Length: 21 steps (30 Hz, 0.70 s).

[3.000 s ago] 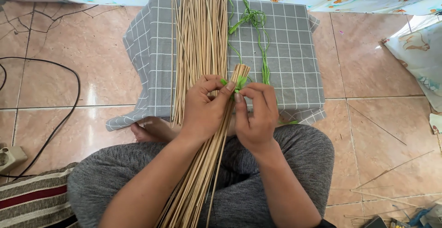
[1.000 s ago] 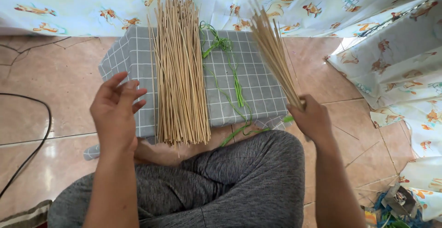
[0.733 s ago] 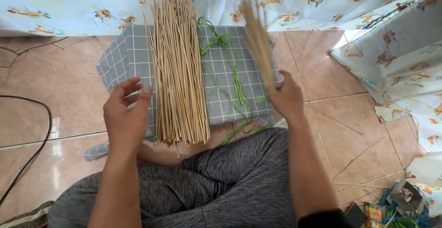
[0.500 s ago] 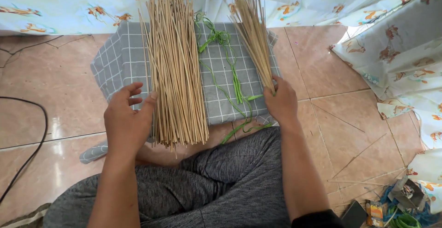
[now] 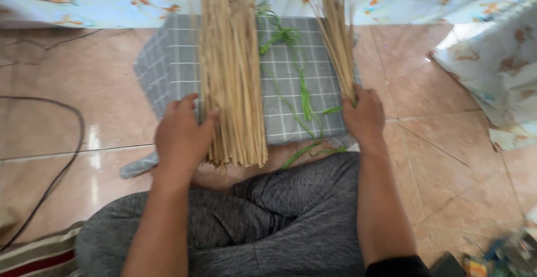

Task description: Sorting and bundling thin bamboo sticks using green plastic ties while sitting on the floor.

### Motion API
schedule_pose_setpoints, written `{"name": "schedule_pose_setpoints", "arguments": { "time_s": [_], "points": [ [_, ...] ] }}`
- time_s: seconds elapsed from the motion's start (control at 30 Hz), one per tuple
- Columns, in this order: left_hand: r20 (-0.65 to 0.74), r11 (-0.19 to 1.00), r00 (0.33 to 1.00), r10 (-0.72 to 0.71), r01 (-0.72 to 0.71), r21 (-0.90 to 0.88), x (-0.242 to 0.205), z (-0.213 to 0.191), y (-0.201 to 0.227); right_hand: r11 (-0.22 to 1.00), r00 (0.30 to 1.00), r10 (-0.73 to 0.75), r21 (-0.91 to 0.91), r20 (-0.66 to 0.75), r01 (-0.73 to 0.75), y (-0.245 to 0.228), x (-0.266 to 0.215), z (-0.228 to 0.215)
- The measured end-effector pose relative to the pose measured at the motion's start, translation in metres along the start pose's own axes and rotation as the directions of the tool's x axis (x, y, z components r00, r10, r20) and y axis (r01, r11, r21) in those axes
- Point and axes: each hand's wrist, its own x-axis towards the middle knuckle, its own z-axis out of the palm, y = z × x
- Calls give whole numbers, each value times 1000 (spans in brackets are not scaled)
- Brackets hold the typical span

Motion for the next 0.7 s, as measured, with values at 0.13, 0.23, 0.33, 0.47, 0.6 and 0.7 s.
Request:
{"name": "schedule_pose_setpoints", "arguments": {
  "time_s": [0.13,0.23,0.33,0.47,0.6,0.7],
  "points": [
    [27,995,997,-66,64,70,6,7,-9,1000,1000,2,-8,-8,-2,9,-1,5],
    [15,991,996,-85,83,105,16,13,-15,1000,999,-17,-15,-44,16,3,-8,0],
    [36,991,997,-62,57,123,24,20,-19,999,999,25,-18,-43,-26,6,-13,-1],
    [63,995,995,-82,77,68,30,16,-13,997,999,28,73,-43,-25,6,-17,1],
    [110,995,990,-86,80,58,42,19,-16,984,994,2,175,-107,17,6,-18,4],
    [140,996,986,-87,83,34,56,18,-26,967,984,12,251,-177,34,4,-17,-4]
  ]
}}
